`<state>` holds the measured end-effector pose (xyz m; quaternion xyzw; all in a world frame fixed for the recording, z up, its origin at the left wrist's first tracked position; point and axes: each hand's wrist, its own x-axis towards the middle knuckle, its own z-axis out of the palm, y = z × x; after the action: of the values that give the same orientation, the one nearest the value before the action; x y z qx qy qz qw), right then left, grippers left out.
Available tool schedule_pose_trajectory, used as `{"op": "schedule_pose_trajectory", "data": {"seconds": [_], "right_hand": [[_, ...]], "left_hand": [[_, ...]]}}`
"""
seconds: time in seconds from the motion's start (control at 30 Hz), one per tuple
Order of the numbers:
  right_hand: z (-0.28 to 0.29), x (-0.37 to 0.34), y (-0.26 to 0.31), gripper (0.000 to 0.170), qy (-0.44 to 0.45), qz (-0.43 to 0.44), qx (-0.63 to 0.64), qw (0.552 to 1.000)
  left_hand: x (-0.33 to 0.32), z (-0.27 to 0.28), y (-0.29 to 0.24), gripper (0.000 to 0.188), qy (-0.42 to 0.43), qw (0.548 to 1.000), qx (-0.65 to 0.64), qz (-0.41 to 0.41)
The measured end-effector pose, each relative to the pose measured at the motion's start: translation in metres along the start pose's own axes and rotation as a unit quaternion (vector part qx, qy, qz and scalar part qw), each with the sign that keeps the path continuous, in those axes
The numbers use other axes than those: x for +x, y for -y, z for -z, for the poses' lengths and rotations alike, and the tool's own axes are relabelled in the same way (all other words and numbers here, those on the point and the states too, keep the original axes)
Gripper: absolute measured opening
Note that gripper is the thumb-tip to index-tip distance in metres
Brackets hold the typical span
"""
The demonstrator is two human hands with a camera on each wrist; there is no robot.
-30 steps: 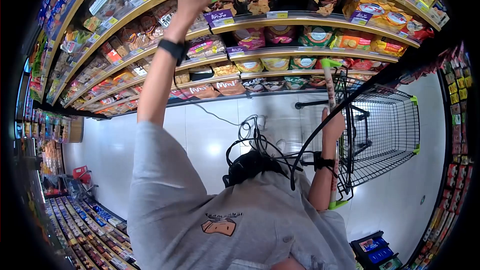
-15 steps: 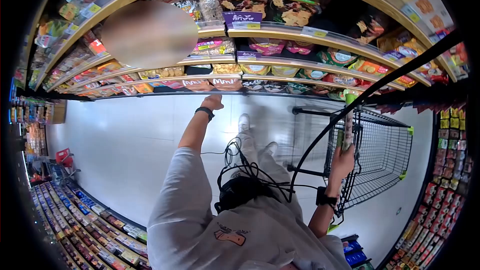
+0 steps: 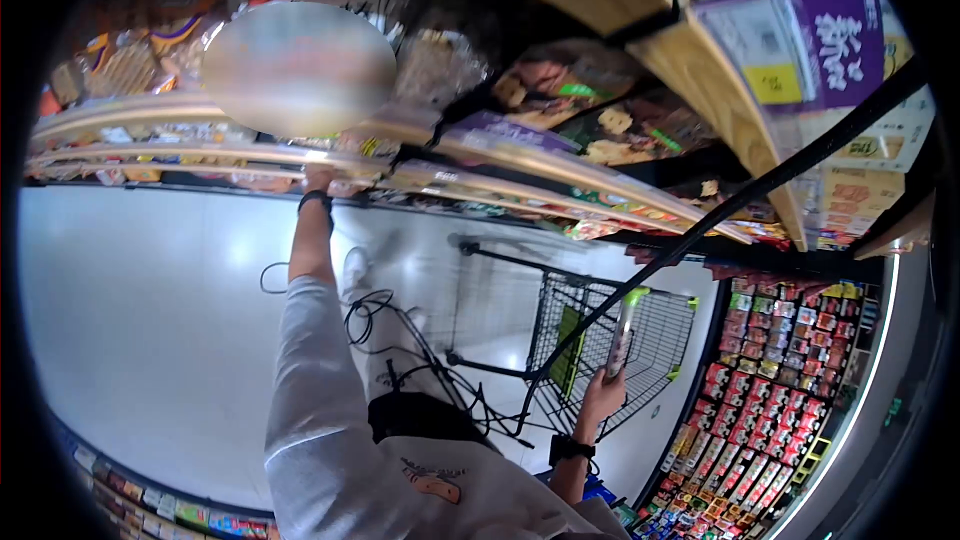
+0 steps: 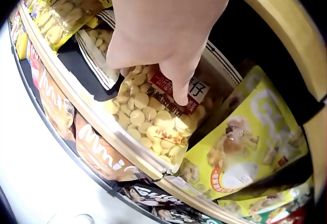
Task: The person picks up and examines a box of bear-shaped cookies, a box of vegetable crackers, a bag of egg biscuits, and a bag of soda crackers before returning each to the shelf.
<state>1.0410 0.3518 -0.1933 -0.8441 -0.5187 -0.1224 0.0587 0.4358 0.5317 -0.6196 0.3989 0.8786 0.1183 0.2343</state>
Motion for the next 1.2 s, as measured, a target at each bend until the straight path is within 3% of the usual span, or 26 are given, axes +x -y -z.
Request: {"op": "schedule_pose_trajectory", "data": {"seconds": [0.07,0.17,0.3,0.6,1.2], "right_hand": [[-0.002,-0.002,0.001,0.026,-0.034,0.003,0.050,0.998],[0.001,-0.004,0.001,0.026,-0.030,-0.001,-0.056,0.998],[0.001,-0.002,-0.006,0.026,-0.006,-0.047,-0.015,0.999],[0.008,-0.005,0.003,0.023,-0.033,-0.032,-0.033,0.998],[-0.003,-0.003,-0.004,0.021,-0.042,-0.055,-0.033,0.997]], "left_hand": [[-0.004,0.002,0.004,0.036,-0.008,1.000,-0.012,-0.007],[0.002,-0.004,0.015,0.035,0.000,1.000,-0.023,-0.002],[0.023,0.008,0.005,0.034,0.035,0.999,-0.008,0.013],[0.057,0.014,0.022,0.032,0.064,0.997,0.019,0.027],[0.037,0.020,0.065,0.028,0.087,0.995,0.029,0.026]]}}
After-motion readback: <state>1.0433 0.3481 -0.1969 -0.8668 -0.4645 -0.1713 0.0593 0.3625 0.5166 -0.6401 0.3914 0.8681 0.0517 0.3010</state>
